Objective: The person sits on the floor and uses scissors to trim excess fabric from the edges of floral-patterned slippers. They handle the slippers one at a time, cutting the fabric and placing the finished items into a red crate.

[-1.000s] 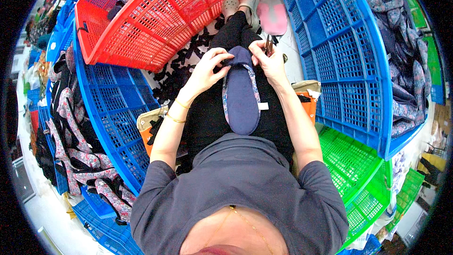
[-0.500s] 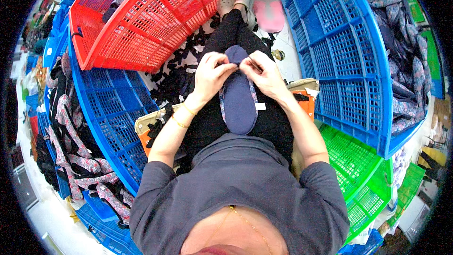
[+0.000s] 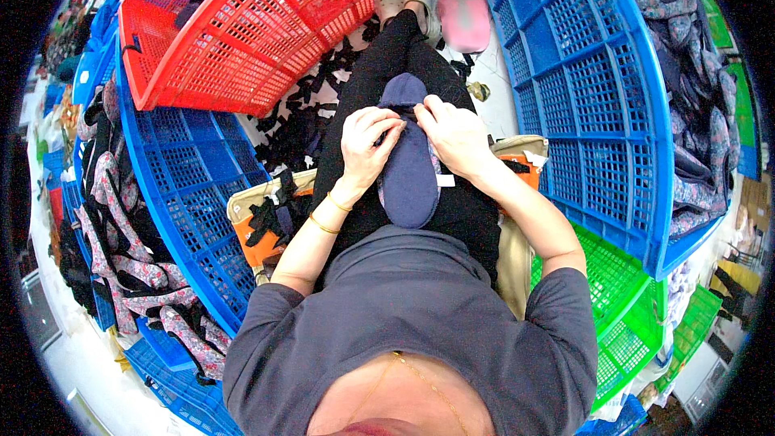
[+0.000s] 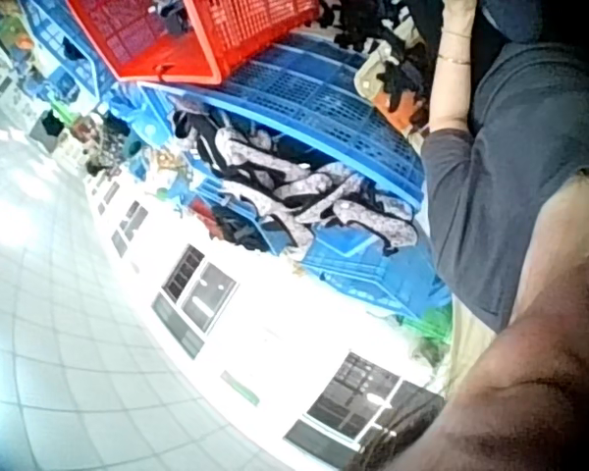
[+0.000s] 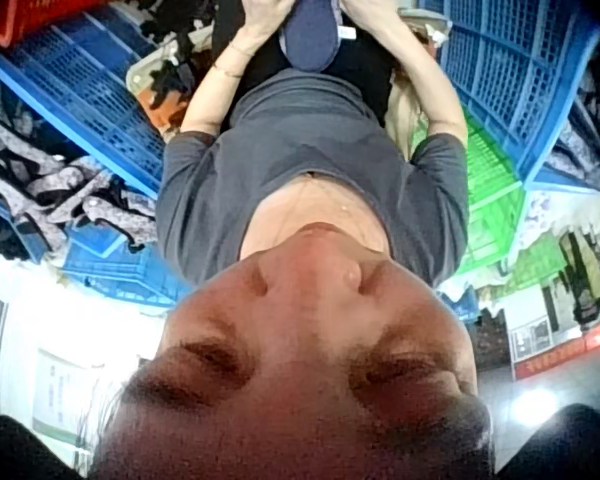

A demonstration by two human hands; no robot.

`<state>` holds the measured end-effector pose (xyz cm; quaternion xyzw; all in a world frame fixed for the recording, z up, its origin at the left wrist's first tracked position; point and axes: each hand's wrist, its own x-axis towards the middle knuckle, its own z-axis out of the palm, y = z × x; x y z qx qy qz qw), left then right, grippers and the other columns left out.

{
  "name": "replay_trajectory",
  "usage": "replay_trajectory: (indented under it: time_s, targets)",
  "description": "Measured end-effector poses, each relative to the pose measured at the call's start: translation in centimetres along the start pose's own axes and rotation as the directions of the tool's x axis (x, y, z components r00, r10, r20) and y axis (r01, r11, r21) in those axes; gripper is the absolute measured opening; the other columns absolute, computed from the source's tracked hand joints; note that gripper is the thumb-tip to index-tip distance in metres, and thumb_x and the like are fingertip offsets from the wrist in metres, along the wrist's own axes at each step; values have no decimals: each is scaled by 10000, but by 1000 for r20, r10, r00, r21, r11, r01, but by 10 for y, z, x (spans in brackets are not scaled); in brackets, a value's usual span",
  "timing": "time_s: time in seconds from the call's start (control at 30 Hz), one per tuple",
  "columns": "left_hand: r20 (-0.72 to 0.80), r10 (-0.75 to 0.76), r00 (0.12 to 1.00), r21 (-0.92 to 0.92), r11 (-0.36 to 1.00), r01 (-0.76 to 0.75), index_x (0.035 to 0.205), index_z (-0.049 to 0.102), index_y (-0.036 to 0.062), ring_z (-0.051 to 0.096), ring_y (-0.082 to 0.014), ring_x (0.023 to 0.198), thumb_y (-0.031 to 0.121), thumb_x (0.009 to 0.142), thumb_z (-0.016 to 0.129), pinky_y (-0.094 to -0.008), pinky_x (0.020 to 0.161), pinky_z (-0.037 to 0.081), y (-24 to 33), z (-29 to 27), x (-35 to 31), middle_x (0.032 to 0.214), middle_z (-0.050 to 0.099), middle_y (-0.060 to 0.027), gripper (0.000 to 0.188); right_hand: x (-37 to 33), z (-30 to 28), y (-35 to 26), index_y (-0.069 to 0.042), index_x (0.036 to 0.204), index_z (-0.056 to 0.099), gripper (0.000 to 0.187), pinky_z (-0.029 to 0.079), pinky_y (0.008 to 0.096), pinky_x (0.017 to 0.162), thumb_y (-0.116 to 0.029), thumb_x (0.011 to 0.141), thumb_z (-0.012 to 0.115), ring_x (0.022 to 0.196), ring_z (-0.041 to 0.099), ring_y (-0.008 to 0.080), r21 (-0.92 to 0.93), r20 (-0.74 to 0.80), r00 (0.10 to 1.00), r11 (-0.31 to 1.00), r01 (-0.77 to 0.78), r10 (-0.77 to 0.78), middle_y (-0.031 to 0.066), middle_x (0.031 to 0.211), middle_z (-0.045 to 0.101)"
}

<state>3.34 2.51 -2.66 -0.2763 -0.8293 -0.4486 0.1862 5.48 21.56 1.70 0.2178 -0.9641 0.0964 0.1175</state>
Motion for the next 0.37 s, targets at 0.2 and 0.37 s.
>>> replay_trajectory:
  time_s: [0.2, 0.37]
  targets:
    - [6, 25, 1000, 1, 1000, -25, 826, 685, 85, 590, -220, 924, 118, 757, 731, -363, 871, 427, 1, -1, 1, 933, 674, -13, 88, 5, 4, 1, -87, 1012, 591, 196, 496, 324, 605, -175, 839, 620, 721, 605, 199, 42, -4, 1000, 999, -29, 29, 58, 889, 543]
    - [223, 89, 971, -109, 992, -66, 793, 686, 101, 588, -220, 919, 130, 767, 716, -367, 887, 417, -6, -31, 19, 932, 679, -11, 48, 2, -22, 19, -47, 1055, 603, 234, 514, 332, 704, -106, 843, 680, 826, 652, 261, 597, 178, 903, 687, -414, 390, 84, 947, 619]
